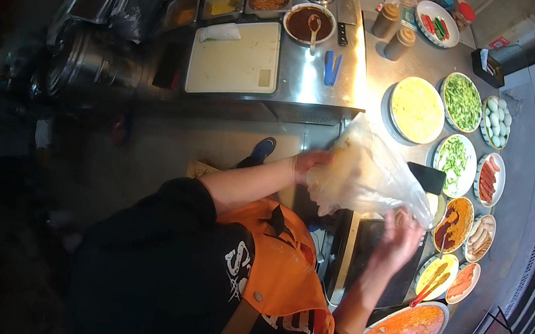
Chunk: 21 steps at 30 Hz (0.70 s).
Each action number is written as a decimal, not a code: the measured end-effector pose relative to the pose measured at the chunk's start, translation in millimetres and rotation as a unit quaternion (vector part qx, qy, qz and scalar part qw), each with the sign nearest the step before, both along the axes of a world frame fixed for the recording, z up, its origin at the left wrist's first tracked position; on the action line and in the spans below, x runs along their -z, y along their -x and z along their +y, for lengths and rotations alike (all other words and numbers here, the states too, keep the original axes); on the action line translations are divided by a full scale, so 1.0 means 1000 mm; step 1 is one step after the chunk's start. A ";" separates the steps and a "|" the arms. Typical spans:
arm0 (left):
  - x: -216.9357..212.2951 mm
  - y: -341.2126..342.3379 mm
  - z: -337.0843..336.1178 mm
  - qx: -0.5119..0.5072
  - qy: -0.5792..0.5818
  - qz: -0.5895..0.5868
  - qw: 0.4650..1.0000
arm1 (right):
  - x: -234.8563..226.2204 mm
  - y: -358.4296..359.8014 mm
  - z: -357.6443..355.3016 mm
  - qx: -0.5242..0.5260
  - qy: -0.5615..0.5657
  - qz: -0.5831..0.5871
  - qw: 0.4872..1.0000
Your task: The person assembles a food wrap by placing a thin sheet on a flat surface, adding noodles and sauce from a large pot, then sprinkling chopped greens and other toppings. The person folds the sheet around the filling and places the finished wrap into a plastic bag.
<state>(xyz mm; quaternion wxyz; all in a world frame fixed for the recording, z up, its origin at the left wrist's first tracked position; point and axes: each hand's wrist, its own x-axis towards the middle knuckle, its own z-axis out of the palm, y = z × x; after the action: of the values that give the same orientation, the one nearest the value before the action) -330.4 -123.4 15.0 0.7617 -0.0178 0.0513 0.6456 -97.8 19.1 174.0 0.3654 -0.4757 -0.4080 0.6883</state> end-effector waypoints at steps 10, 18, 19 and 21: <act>0.018 0.247 -0.121 -0.170 0.106 0.113 0.973 | 0.014 0.242 -0.155 -0.352 0.397 0.110 0.840; 0.022 0.304 -0.250 -0.230 0.136 0.026 0.963 | -0.027 0.337 -0.125 -0.420 -0.330 -0.145 0.833; 0.020 0.302 -0.256 -0.240 0.142 0.026 0.960 | -0.013 0.360 -0.128 -0.440 -0.404 -0.148 0.788; 0.018 0.297 -0.267 -0.247 0.118 0.030 0.961 | 0.016 0.403 -0.141 -0.505 -0.480 -0.173 0.696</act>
<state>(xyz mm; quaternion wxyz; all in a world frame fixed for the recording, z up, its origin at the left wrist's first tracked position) -627.2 -390.7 -2.8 0.5695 -0.1007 0.1438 0.8030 -500.4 -122.3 158.2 0.0650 -0.0690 -0.9179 0.3854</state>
